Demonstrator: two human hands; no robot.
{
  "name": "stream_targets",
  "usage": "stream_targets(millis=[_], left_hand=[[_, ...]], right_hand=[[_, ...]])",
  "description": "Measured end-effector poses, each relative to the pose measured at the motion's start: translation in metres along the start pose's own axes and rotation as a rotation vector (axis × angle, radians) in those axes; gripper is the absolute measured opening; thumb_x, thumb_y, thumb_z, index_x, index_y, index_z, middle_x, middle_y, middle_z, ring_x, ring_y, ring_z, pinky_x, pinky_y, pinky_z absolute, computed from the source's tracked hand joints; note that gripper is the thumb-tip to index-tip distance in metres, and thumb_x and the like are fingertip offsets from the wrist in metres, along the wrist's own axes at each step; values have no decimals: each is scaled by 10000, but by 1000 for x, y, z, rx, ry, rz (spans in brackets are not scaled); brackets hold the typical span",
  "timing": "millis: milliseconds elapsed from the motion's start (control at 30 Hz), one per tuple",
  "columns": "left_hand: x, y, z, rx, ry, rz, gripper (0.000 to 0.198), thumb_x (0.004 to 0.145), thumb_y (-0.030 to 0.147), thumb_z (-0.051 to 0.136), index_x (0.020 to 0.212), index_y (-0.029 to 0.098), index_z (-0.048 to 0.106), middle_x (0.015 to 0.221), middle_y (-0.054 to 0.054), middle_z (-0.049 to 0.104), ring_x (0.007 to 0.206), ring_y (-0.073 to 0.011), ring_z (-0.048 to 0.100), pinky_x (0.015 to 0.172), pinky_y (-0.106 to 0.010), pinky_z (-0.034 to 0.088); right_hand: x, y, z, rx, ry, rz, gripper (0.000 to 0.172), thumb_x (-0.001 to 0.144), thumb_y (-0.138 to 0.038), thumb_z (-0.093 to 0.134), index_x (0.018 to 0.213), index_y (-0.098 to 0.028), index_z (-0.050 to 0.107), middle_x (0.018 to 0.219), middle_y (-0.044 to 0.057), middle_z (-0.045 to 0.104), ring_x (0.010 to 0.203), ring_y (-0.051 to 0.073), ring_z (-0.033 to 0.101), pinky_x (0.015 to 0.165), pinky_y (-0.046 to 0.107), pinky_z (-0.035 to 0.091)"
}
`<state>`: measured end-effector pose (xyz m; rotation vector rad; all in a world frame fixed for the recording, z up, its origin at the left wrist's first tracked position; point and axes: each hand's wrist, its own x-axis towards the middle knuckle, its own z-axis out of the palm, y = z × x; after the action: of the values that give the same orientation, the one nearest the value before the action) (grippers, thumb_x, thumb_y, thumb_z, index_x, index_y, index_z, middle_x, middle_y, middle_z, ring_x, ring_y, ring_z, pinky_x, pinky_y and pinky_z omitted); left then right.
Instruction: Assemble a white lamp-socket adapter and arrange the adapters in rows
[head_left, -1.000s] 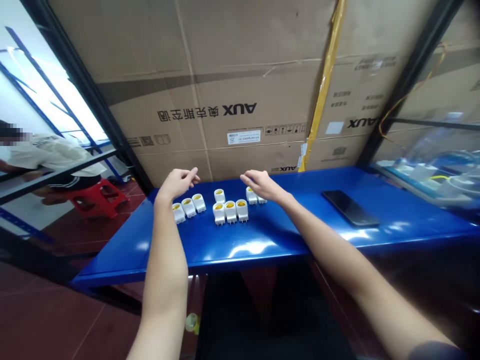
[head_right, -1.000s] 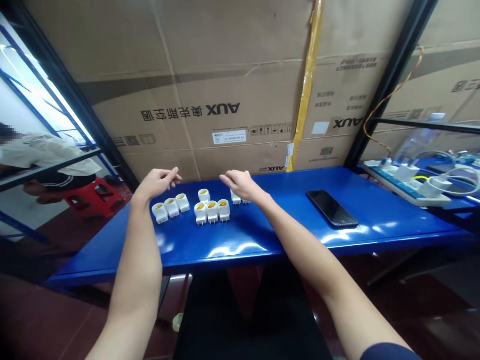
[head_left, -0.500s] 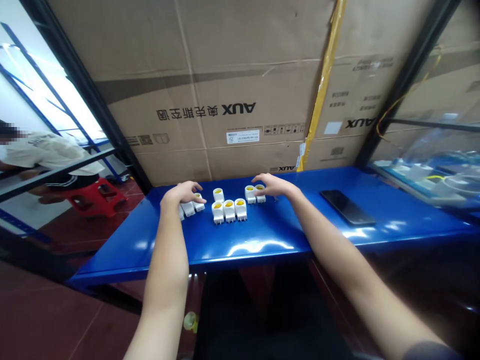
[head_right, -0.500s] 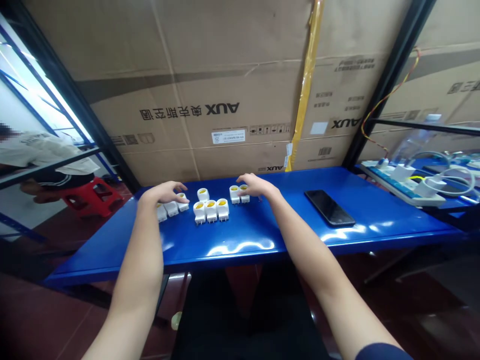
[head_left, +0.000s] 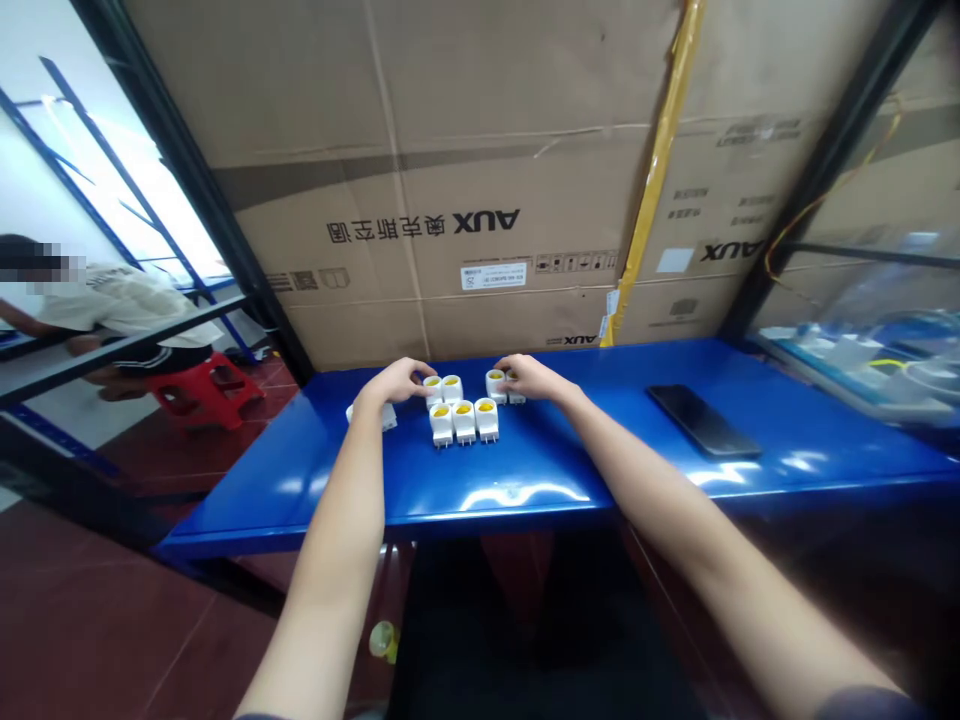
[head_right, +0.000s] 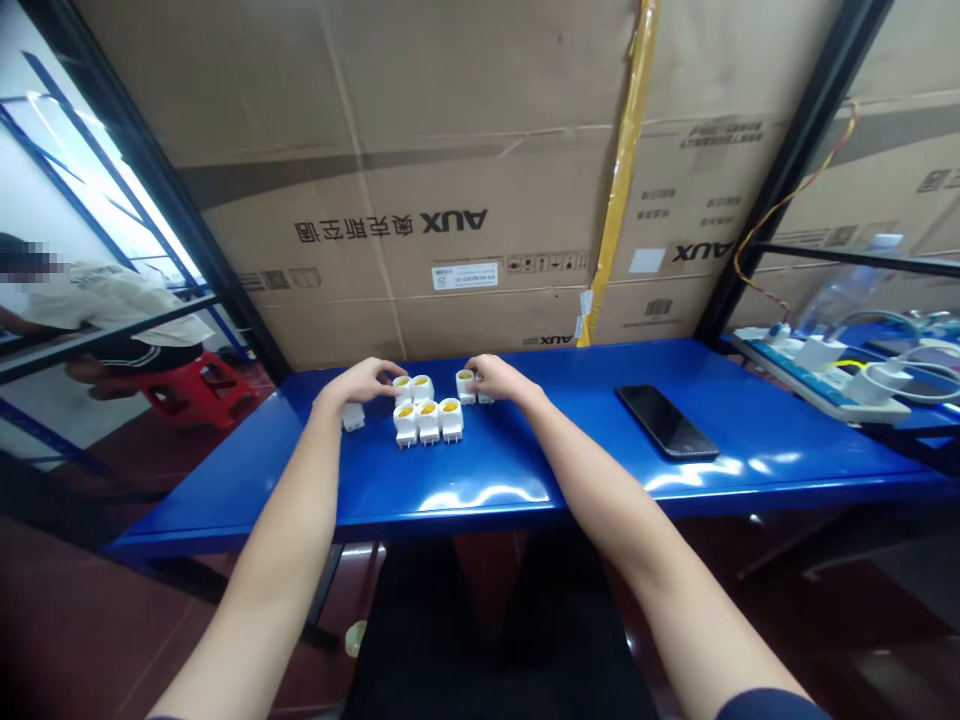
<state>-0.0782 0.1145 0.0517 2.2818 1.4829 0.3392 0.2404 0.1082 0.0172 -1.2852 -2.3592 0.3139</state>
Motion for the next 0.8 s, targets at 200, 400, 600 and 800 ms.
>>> stream_targets(millis=[200,400,600,800], left_hand=[[12,19,18,-72,-4,54,664,796,514,795,1355,161,735,1067,-100,816,961,-264,756,846,-327,583],[-18,4,-16,-110,387,-53,538,970,592,575,1207,160,790,1127,-107,825,959,-249,772,887,-315,582],[-55,-21,-47,40,82,-372,555,805,724,704,1056,252,855,1148,-71,837,1070,-299,766,895,-298,580],[-67,-19,-47,-4,-114,-488,841,542,525,929,1335,318,739,1513,-124,659,1267,-412,671,690,-323,618]], right_hand=[[5,-5,8,44,11,-67,440,887,-228,829,1310,-144,740,1329,158,760,1206,288,725,1029,352,545],[1,6,-3,46,114,-28,337,1050,-408,636,1223,-144,751,1285,164,768,1152,281,725,983,349,535],[-1,2,-13,-34,282,131,439,1127,-425,420,917,-175,715,1004,142,785,923,260,706,833,331,486],[-1,0,-11,-30,283,118,421,1113,-437,428,921,-186,705,1038,143,780,935,263,696,824,335,480]])
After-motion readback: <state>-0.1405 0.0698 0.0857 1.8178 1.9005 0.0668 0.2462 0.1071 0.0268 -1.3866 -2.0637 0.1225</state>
